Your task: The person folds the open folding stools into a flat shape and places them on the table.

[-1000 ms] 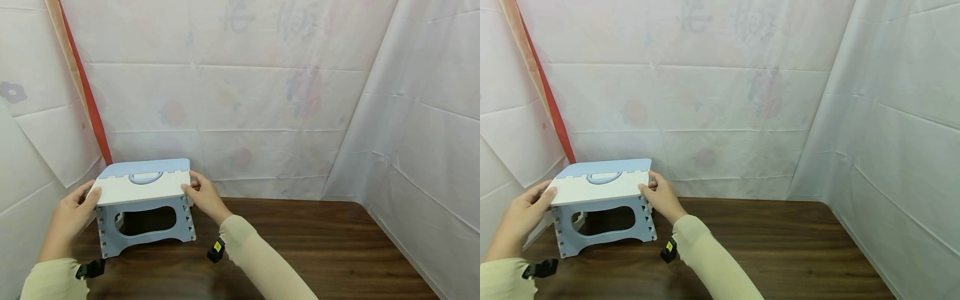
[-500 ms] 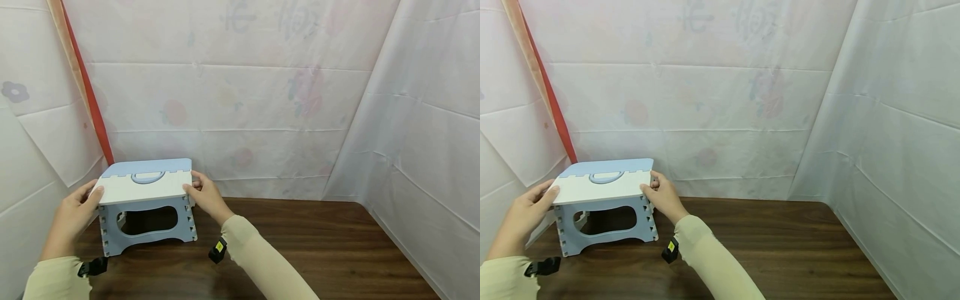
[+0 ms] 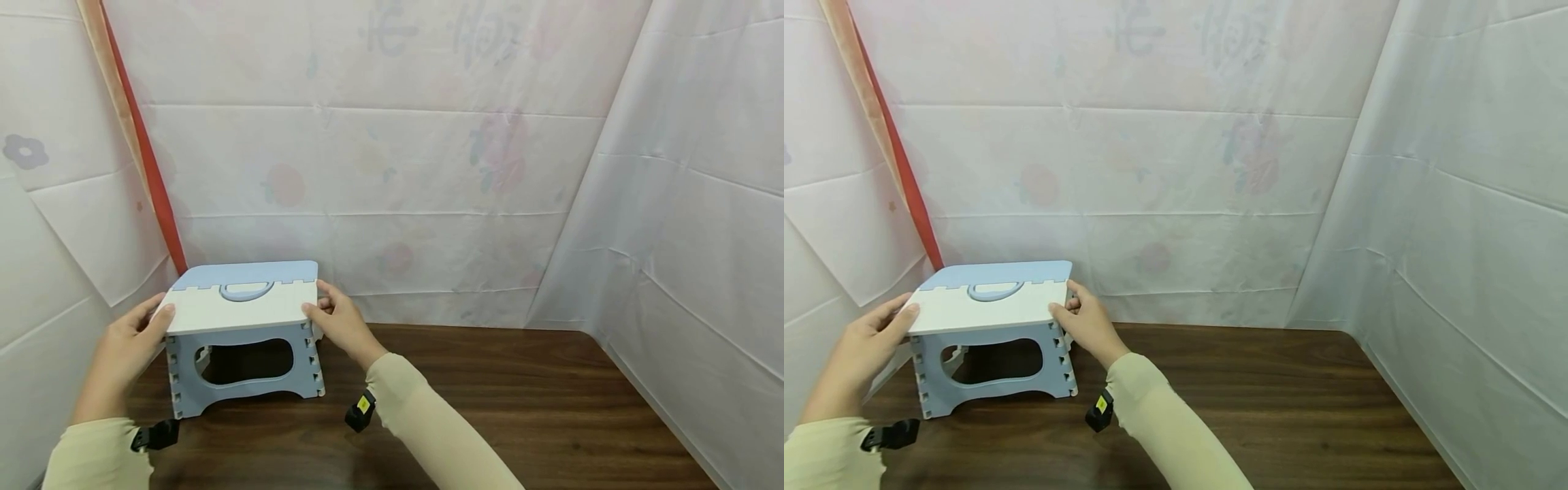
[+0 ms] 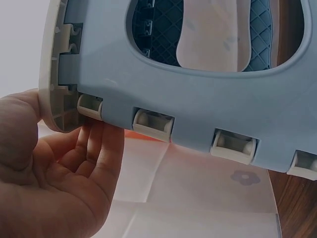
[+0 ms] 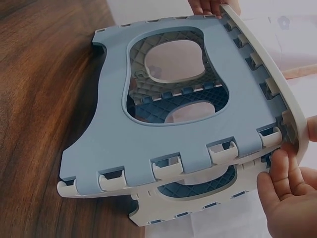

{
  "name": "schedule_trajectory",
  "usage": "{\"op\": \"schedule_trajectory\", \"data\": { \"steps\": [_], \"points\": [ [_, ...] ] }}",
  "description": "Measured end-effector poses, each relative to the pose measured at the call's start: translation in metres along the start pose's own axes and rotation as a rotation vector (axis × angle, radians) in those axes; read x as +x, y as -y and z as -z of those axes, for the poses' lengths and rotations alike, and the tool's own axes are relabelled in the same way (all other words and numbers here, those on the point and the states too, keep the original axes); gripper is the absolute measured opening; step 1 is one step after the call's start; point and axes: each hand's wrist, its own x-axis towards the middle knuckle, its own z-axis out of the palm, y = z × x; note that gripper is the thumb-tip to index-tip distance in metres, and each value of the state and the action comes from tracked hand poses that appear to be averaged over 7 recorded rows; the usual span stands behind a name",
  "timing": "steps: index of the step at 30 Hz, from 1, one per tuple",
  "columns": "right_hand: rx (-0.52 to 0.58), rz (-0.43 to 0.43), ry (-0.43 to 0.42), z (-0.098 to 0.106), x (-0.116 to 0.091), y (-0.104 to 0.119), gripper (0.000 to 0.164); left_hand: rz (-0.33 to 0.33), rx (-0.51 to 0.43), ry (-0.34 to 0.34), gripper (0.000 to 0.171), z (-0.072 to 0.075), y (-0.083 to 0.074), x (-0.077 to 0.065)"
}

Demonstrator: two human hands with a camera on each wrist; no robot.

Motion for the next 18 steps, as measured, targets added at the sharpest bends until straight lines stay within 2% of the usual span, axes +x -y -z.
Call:
{"op": "schedule_trajectory", "data": {
  "steps": [12, 18],
  "points": [
    [-0.036, 0.019, 0.006, 0.0061, -0.0022, -0.0004, 0.061, 0.012, -0.027, 0.007, 0.063, -0.005, -0.0046, 0.0002],
    [-0.024, 0.021, 0.006, 0.0095, -0.0024, -0.0025, 0.061, 0.022, -0.083, 0.034, 0.065, -0.0071, -0.0097, -0.0005]
  ]
}}
